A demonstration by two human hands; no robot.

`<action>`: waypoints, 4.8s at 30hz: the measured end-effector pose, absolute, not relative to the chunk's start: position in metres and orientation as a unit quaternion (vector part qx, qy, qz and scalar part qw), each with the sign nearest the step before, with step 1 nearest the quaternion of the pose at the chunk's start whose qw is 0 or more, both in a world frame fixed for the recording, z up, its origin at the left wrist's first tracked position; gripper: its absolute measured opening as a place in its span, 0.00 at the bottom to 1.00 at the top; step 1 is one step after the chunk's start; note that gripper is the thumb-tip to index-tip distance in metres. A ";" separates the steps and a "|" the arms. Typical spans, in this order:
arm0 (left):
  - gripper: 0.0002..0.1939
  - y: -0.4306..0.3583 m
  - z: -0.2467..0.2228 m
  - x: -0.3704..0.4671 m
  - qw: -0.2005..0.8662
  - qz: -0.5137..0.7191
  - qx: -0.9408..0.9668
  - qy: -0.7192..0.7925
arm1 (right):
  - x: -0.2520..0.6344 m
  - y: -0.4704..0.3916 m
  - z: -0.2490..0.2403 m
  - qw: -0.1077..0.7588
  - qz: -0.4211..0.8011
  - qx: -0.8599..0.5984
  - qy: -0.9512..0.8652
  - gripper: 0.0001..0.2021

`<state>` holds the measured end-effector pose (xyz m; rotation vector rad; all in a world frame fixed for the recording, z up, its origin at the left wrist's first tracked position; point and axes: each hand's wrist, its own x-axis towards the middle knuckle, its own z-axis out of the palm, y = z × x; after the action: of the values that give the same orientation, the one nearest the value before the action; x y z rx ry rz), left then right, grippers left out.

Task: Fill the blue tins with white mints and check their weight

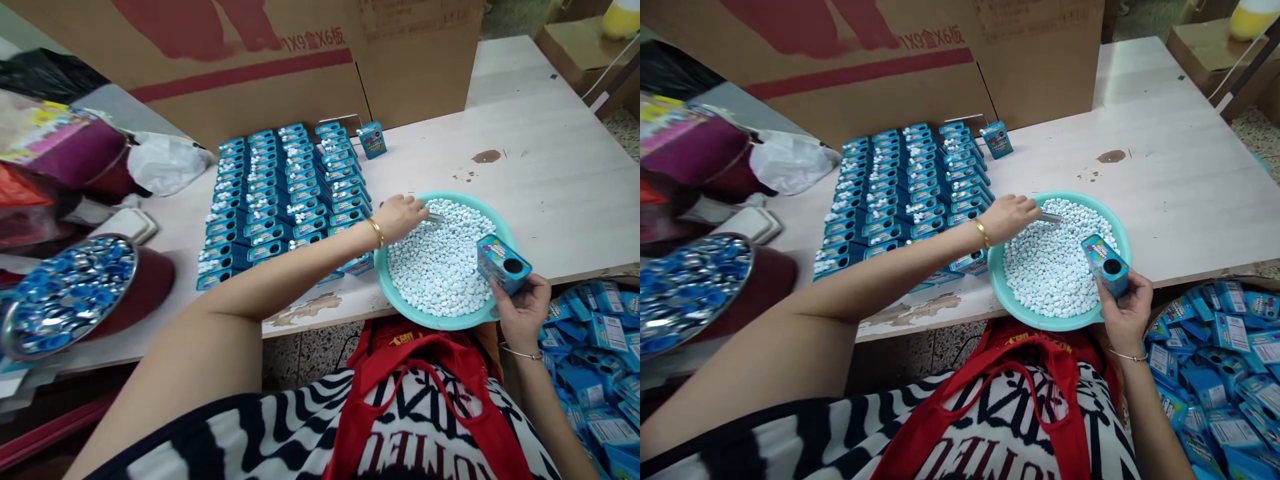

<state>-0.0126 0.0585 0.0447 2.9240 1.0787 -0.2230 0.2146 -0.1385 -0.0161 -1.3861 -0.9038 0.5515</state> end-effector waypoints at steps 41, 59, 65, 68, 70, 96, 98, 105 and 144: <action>0.10 -0.014 0.180 0.004 0.146 -0.036 0.962 0.228 | 0.210 -0.137 -0.011 0.493 0.129 -0.616 -0.601 0.22; 0.13 -0.015 -0.006 -0.002 0.402 -0.074 0.883 0.233 | 0.218 -0.129 -0.023 0.548 0.138 -0.657 -0.499 0.23; 0.10 -0.002 0.045 -0.035 0.424 0.006 0.885 0.191 | 0.216 -0.128 -0.021 0.546 0.137 -0.657 -0.502 0.22; 0.10 0.004 0.084 -0.042 0.379 0.020 0.906 0.190 | 0.214 -0.128 -0.018 0.514 0.120 -0.652 -0.544 0.21; 0.10 0.006 0.109 -0.038 0.333 0.005 0.924 0.189 | 0.213 -0.129 -0.017 0.489 0.106 -0.642 -0.581 0.21; 0.11 0.008 -0.003 0.010 0.125 -0.169 0.956 0.205 | 0.209 -0.127 -0.020 0.495 0.074 -0.652 -0.570 0.21; 0.11 -0.007 -0.011 0.011 0.200 -0.151 0.949 0.189 | 0.208 -0.127 -0.020 0.499 0.074 -0.656 -0.561 0.21; 0.13 -0.004 0.002 -0.015 0.445 -0.084 0.877 0.163 | 0.207 -0.128 -0.018 0.500 0.092 -0.676 -0.534 0.22; 0.16 -0.013 -0.016 0.013 0.307 -0.114 0.931 0.161 | 0.205 -0.128 -0.019 0.496 0.082 -0.671 -0.546 0.22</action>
<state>0.0129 -0.0127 -0.0158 2.4627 0.4271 -0.3024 0.2054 -0.1280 -0.0193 -1.6256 -1.3221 0.1986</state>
